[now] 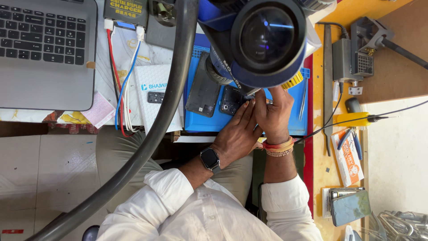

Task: The person sits at a repair bench working on a disassembled smartphone placed on a blue mat. They handle the phone frame and internal board, then use a red-handled screwdriver to drive small screws into the phone body while viewing it under a bench microscope.

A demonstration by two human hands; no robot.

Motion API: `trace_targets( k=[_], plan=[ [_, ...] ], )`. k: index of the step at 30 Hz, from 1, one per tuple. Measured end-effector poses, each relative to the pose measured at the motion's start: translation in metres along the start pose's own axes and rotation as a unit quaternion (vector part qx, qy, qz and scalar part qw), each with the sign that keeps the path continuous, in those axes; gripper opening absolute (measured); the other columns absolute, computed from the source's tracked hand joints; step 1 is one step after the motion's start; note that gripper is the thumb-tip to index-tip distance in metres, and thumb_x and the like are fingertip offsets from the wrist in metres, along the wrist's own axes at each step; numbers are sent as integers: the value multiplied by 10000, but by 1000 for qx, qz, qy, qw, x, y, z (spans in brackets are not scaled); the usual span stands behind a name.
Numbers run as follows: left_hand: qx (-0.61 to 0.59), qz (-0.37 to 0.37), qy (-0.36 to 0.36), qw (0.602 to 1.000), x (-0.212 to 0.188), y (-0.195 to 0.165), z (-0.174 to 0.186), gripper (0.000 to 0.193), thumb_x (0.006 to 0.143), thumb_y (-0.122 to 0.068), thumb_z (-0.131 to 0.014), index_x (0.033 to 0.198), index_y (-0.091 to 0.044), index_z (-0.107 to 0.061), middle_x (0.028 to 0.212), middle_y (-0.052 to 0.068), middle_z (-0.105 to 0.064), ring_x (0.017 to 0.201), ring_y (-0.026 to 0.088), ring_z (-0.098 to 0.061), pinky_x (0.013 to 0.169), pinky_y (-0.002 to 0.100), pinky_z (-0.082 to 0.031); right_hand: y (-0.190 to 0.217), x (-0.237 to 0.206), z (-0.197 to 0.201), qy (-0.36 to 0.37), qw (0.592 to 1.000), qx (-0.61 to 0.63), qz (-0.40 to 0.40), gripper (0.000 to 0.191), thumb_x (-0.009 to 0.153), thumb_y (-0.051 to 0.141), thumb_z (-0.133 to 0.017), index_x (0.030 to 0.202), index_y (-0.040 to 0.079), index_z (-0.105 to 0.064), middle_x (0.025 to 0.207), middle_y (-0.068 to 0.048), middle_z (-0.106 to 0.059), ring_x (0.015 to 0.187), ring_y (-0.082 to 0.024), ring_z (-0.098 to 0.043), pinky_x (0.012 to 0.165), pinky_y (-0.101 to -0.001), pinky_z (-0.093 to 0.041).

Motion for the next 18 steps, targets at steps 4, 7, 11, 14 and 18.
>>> trace_targets(
  k=[4, 7, 11, 14, 18],
  plan=[
    [29, -4, -5, 1000, -2, -3, 5, 425, 974, -272, -574, 1300, -10, -651, 1448, 323, -550, 1399, 441, -489, 1246, 515, -308, 11, -4, 3, -57, 988, -101, 102, 206, 906, -39, -772, 1090, 42, -725, 976, -112, -752, 964, -317, -677, 959, -427, -478],
    [31, -2, -7, 999, -4, -5, 5, 394, 996, -255, -572, 1301, -12, -633, 1436, 317, -551, 1413, 444, -501, 1249, 522, -319, 12, -7, 2, -45, 991, -64, 111, 228, 956, -32, -742, 1172, 25, -699, 1090, -134, -756, 1055, -310, -694, 992, -391, -501],
    [37, 10, -6, 999, -4, -14, 1, 487, 964, -268, -587, 1358, 15, -633, 1424, 290, -571, 1394, 443, -490, 1242, 523, -305, 10, -9, 2, -55, 989, -85, 107, 267, 902, -27, -804, 1143, 39, -710, 961, -93, -774, 904, -257, -740, 926, -410, -491],
    [43, 8, 14, 999, -4, -19, -5, 501, 956, -277, -610, 1373, 0, -632, 1434, 237, -584, 1423, 421, -465, 1263, 528, -283, 7, -10, -2, -23, 989, -94, 116, 391, 877, -24, -817, 1218, 29, -631, 1001, -124, -752, 932, -299, -739, 860, -397, -540],
    [37, 2, 15, 999, -1, -17, -4, 558, 927, -348, -647, 1375, -15, -627, 1449, 247, -567, 1441, 450, -434, 1258, 562, -254, -4, -13, -11, 28, 998, -33, 54, 477, 953, -38, -760, 1345, 37, -499, 1064, -120, -772, 985, -267, -798, 812, -335, -623]
  ],
)
Point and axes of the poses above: each hand's wrist, its own x-axis towards the middle knuckle, its own z-axis out of the back of the hand, y = z × x, the point moved 3 cm from there along x, towards the middle knuckle
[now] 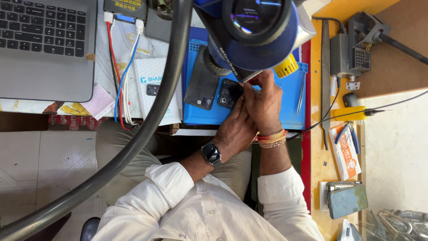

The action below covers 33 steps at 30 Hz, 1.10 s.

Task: The person sits at a repair bench working on a disassembled smartphone placed on a blue mat. They handle the phone frame and internal board, then use a red-handled screwdriver to drive small screws into the phone body while viewing it under a bench microscope.

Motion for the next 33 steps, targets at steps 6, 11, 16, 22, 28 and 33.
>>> trace_targets(
  k=[6, 11, 16, 22, 28, 33],
  plan=[
    [-61, 28, 76, 995, 13, -1, 18, 907, 769, -501, -762, 1459, 34, -518, 1501, 296, -461, 1426, 525, -360, 1215, 622, -236, -24, -17, 23, -110, 989, 95, -7, 583, 1004, -80, -707, 1482, 23, -388, 1095, -155, -753, 981, -222, -773, 872, -328, -632],
    [-70, 27, 74, 994, 23, -6, 23, 1033, 740, -592, -773, 1496, 35, -455, 1543, 278, -413, 1457, 511, -329, 1221, 628, -243, -67, -47, 73, -229, 964, 118, -59, 662, 1092, -93, -638, 1606, 45, -244, 1114, -156, -740, 985, -185, -748, 939, -320, -621],
    [-46, 20, 94, 994, 27, -14, 11, 1046, 759, -642, -739, 1496, 43, -453, 1532, 281, -409, 1452, 520, -309, 1206, 656, -241, -103, -65, 93, -250, 962, 58, -94, 681, 1077, -76, -646, 1608, 25, -232, 1112, -162, -739, 1001, -188, -749, 923, -304, -616],
    [-25, 19, 99, 995, 29, -20, 3, 1053, 760, -663, -722, 1506, 29, -453, 1544, 275, -405, 1459, 516, -312, 1208, 649, -255, -115, -68, 89, -240, 968, 3, -73, 674, 1075, -58, -666, 1603, 21, -254, 1086, -151, -757, 977, -170, -747, 914, -280, -587],
    [-16, 13, 102, 995, 32, -23, 1, 1049, 765, -661, -722, 1507, 30, -454, 1532, 278, -410, 1450, 514, -317, 1199, 661, -261, -115, -68, 93, -230, 970, -49, -63, 665, 1049, -52, -700, 1574, 17, -298, 1036, -137, -769, 901, -153, -736, 863, -271, -568],
    [-8, 8, 100, 995, 32, -23, 1, 1050, 766, -670, -715, 1508, 26, -456, 1532, 278, -411, 1452, 510, -321, 1199, 661, -262, -117, -66, 89, -232, 970, -11, -77, 634, 1050, -55, -693, 1554, 8, -314, 1052, -151, -763, 966, -175, -758, 882, -268, -611]
  ],
)
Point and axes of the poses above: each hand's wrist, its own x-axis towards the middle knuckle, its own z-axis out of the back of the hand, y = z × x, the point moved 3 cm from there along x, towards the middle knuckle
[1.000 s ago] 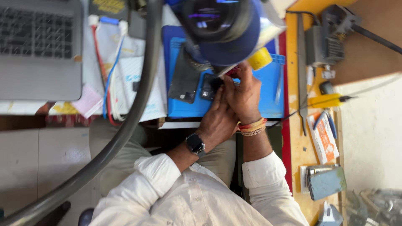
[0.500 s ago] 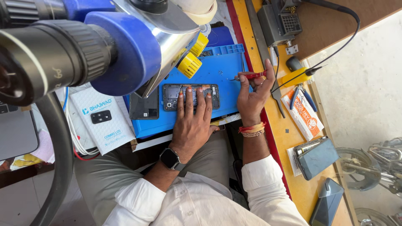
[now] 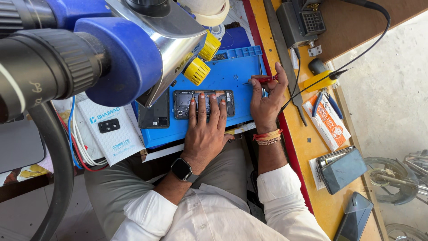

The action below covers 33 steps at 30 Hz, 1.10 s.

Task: The person sits at a repair bench working on a disassembled smartphone placed on a blue mat. They handle the phone frame and internal board, then use a red-handled screwdriver to drive small screws into the phone body while viewing it under a bench microscope.

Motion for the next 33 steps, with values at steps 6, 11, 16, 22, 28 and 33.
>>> trace_targets(
  k=[6, 11, 16, 22, 28, 33],
  plan=[
    [-15, 3, -10, 1000, -2, 2, -1, 1064, 769, -700, -688, 1506, 32, -454, 1529, 289, -413, 1449, 517, -322, 1192, 667, -263, -1, -1, 0, -18, 1000, 16, 2, 659, 1065, -61, -688, 1569, 13, -270, 1076, -157, -757, 1076, -207, -763, 941, -293, -619],
    [-15, 4, -7, 1000, -2, 0, -3, 1071, 757, -707, -693, 1499, 29, -459, 1526, 288, -419, 1449, 518, -319, 1192, 669, -264, -2, -3, 5, -38, 997, 67, -28, 655, 1078, -68, -678, 1579, 19, -265, 1118, -181, -731, 1078, -213, -751, 956, -299, -616],
    [-16, 4, -19, 1000, -5, 0, -4, 1071, 750, -694, -721, 1500, 26, -466, 1538, 281, -418, 1463, 518, -317, 1209, 664, -262, 5, -9, 5, -40, 993, 111, -25, 676, 1079, -84, -669, 1585, 33, -235, 1163, -200, -701, 1061, -224, -756, 953, -322, -636],
    [-17, 8, -14, 1000, -4, -3, -9, 1095, 753, -683, -738, 1514, 47, -443, 1539, 299, -409, 1460, 515, -319, 1206, 669, -255, 13, -22, 1, -3, 987, 161, -15, 656, 1089, -82, -651, 1574, 39, -226, 1120, -205, -731, 974, -225, -757, 891, -321, -638],
    [-17, 8, -9, 1000, -2, -4, -11, 1091, 761, -689, -725, 1521, 40, -440, 1524, 307, -410, 1447, 525, -325, 1195, 677, -254, 12, -25, -3, 10, 987, 160, -6, 643, 1093, -68, -650, 1571, 32, -232, 1127, -205, -727, 993, -235, -759, 917, -332, -639],
    [-11, 6, -5, 1000, 0, -4, -11, 1076, 766, -688, -728, 1509, 40, -453, 1525, 300, -417, 1449, 515, -334, 1197, 680, -256, 10, -22, -3, 20, 991, 132, -13, 643, 1080, -61, -668, 1560, 18, -247, 1133, -205, -731, 1053, -249, -761, 950, -345, -643]
  ],
)
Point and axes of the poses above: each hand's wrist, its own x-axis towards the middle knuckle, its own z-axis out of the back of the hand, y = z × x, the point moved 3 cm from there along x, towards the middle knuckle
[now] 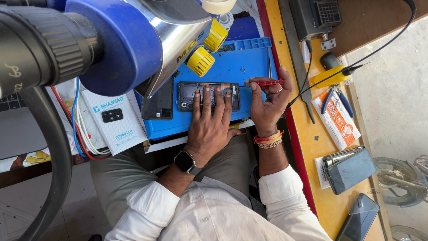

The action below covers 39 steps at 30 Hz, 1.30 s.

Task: The person sits at a repair bench working on a disassembled smartphone placed on a blue mat. They handle the phone frame and internal board, then use a red-handled screwdriver to drive small screws into the phone body while viewing it under a bench microscope.

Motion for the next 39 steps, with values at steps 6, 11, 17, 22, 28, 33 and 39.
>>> trace_targets(
  k=[6, 11, 17, 22, 28, 33, 39],
  plan=[
    [-3, -1, -4, 1000, 0, 1, 0, 1064, 772, -684, -733, 1506, 36, -459, 1520, 297, -416, 1452, 518, -328, 1200, 682, -252, 0, -3, 0, -7, 1000, 6, -4, 646, 1075, -64, -673, 1555, 18, -249, 1134, -205, -732, 1052, -241, -758, 943, -329, -629],
    [-9, -3, -4, 1000, -2, 2, -2, 1045, 773, -685, -734, 1503, 16, -474, 1528, 304, -406, 1458, 527, -315, 1199, 685, -251, 1, -12, 5, 9, 998, 63, -6, 650, 1092, -96, -635, 1575, 38, -222, 1089, -206, -718, 965, -229, -744, 905, -339, -631],
    [-35, -5, -16, 999, -4, 2, 0, 980, 774, -668, -756, 1501, -59, -506, 1537, 327, -382, 1464, 544, -297, 1201, 703, -243, 0, -25, 14, 8, 989, 143, -45, 654, 1085, -70, -636, 1573, 45, -215, 1012, -186, -704, 894, -224, -734, 857, -369, -639],
    [-64, -1, -5, 998, -3, 2, 3, 987, 760, -666, -763, 1496, -57, -512, 1544, 344, -358, 1467, 551, -281, 1194, 707, -241, -1, -30, 19, 6, 986, 156, -64, 663, 1081, -49, -646, 1571, 45, -210, 1027, -177, -699, 880, -222, -732, 856, -371, -638],
    [-77, -2, 3, 997, -4, 1, 3, 991, 781, -673, -743, 1503, -37, -506, 1551, 361, -338, 1477, 558, -252, 1198, 707, -220, -5, -29, 19, 3, 987, 151, -59, 664, 1093, -64, -628, 1585, 50, -197, 1012, -183, -707, 893, -218, -729, 860, -368, -637],
    [-88, -1, 8, 996, -6, 1, 3, 967, 797, -666, -734, 1490, -30, -508, 1562, 366, -329, 1488, 554, -241, 1206, 705, -207, 4, -26, 15, 21, 991, 127, -46, 673, 1108, -102, -590, 1611, 64, -175, 1061, -193, -695, 939, -226, -724, 906, -363, -626],
    [-110, -9, -10, 994, -9, 3, 8, 921, 804, -633, -745, 1480, -46, -528, 1541, 388, -333, 1472, 573, -239, 1202, 711, -187, 34, -14, 18, 124, 991, -20, -55, 418, 999, -91, -618, 1404, -15, -546, 1069, -98, -655, 893, -153, -630, 793, -281, -539]
  ],
)
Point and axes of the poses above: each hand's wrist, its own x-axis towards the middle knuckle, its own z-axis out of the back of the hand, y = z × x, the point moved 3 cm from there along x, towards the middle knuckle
